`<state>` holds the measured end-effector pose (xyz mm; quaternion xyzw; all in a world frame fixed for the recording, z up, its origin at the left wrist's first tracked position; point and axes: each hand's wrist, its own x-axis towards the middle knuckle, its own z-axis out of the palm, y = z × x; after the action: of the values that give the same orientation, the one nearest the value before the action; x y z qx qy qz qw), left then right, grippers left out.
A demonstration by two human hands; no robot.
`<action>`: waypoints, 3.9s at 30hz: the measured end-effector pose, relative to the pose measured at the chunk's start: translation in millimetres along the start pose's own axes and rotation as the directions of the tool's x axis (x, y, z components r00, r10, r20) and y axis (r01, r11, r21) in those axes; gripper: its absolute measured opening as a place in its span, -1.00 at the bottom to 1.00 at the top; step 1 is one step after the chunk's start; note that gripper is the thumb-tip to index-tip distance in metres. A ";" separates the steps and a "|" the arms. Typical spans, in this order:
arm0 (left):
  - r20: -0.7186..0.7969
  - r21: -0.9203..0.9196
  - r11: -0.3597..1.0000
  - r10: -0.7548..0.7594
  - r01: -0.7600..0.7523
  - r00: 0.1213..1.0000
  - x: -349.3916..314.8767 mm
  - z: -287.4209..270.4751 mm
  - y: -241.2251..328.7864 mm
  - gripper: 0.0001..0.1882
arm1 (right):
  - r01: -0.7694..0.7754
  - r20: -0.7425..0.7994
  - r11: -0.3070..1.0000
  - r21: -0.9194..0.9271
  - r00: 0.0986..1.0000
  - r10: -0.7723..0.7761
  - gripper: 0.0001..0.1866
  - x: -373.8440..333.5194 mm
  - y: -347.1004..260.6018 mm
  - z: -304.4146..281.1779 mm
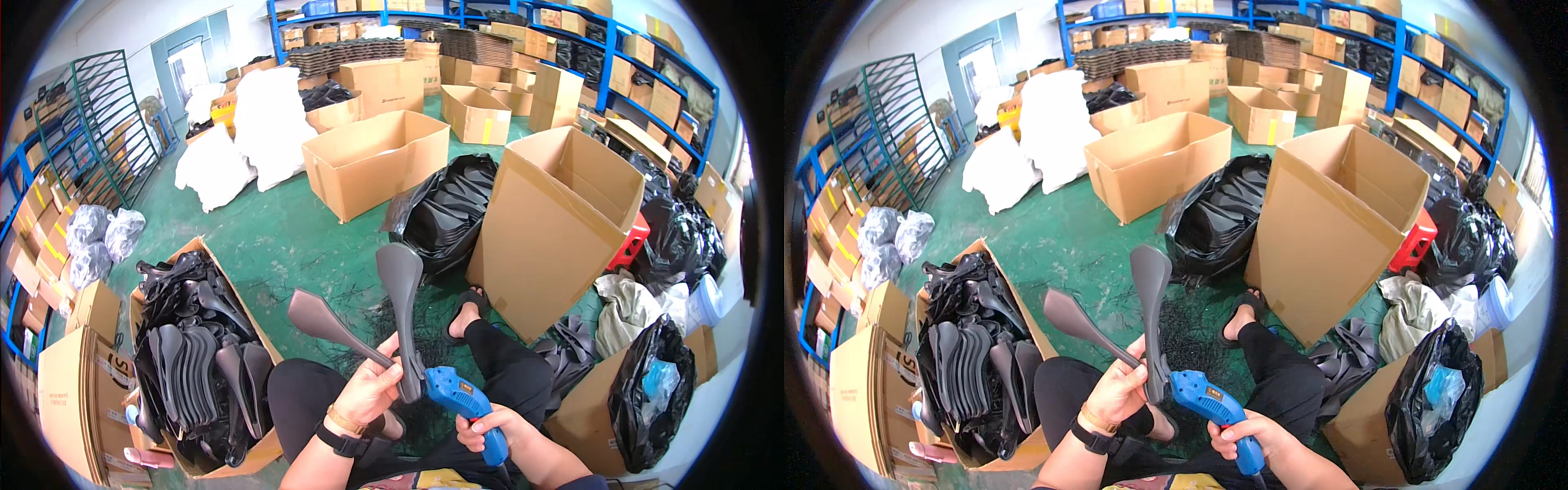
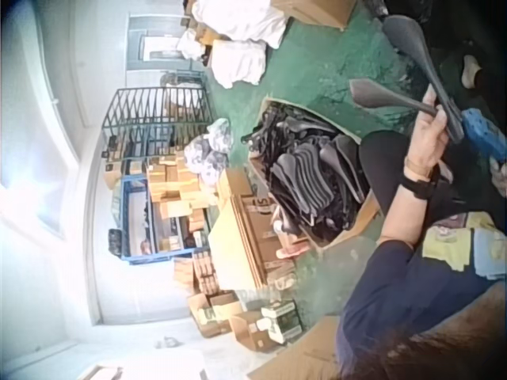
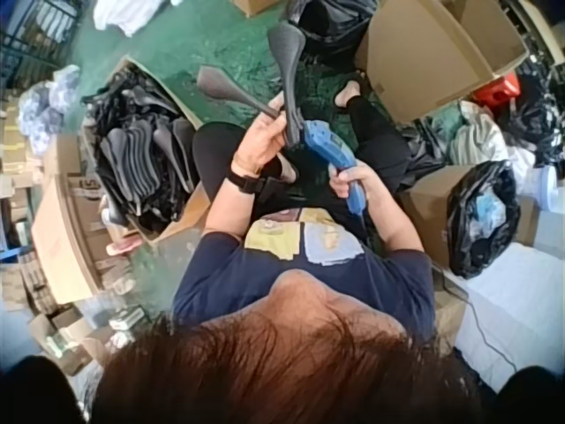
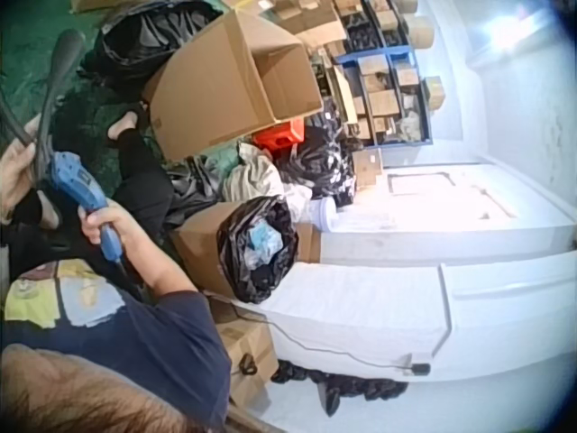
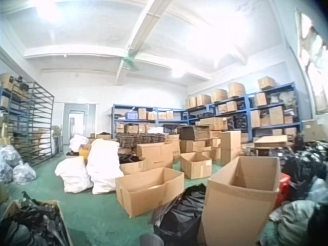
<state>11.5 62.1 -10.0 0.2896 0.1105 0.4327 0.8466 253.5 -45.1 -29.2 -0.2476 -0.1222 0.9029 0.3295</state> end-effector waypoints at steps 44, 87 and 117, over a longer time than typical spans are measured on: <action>-0.364 -0.106 0.992 0.026 -0.069 0.931 22.5 -8.2 -4.2 -0.85 | 0.335 -0.176 0.820 -0.464 0.872 -0.456 -0.66 22.4 -50.5 12.0; 0.333 0.943 -0.159 0.406 -0.293 0.851 21.0 20.6 -11.2 -0.84 | 0.320 -0.143 0.632 -0.706 0.810 -0.569 -0.64 59.4 -70.2 62.8; -0.644 0.191 0.978 0.184 -0.077 0.743 24.3 -21.2 -13.6 -0.21 | 0.127 -0.092 0.896 -0.426 0.979 -0.182 -0.66 19.6 -27.3 28.6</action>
<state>25.9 83.6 -33.5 0.1897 0.4132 0.5553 0.6963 240.1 -13.3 -1.6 -0.3597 -0.3100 0.8088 0.3469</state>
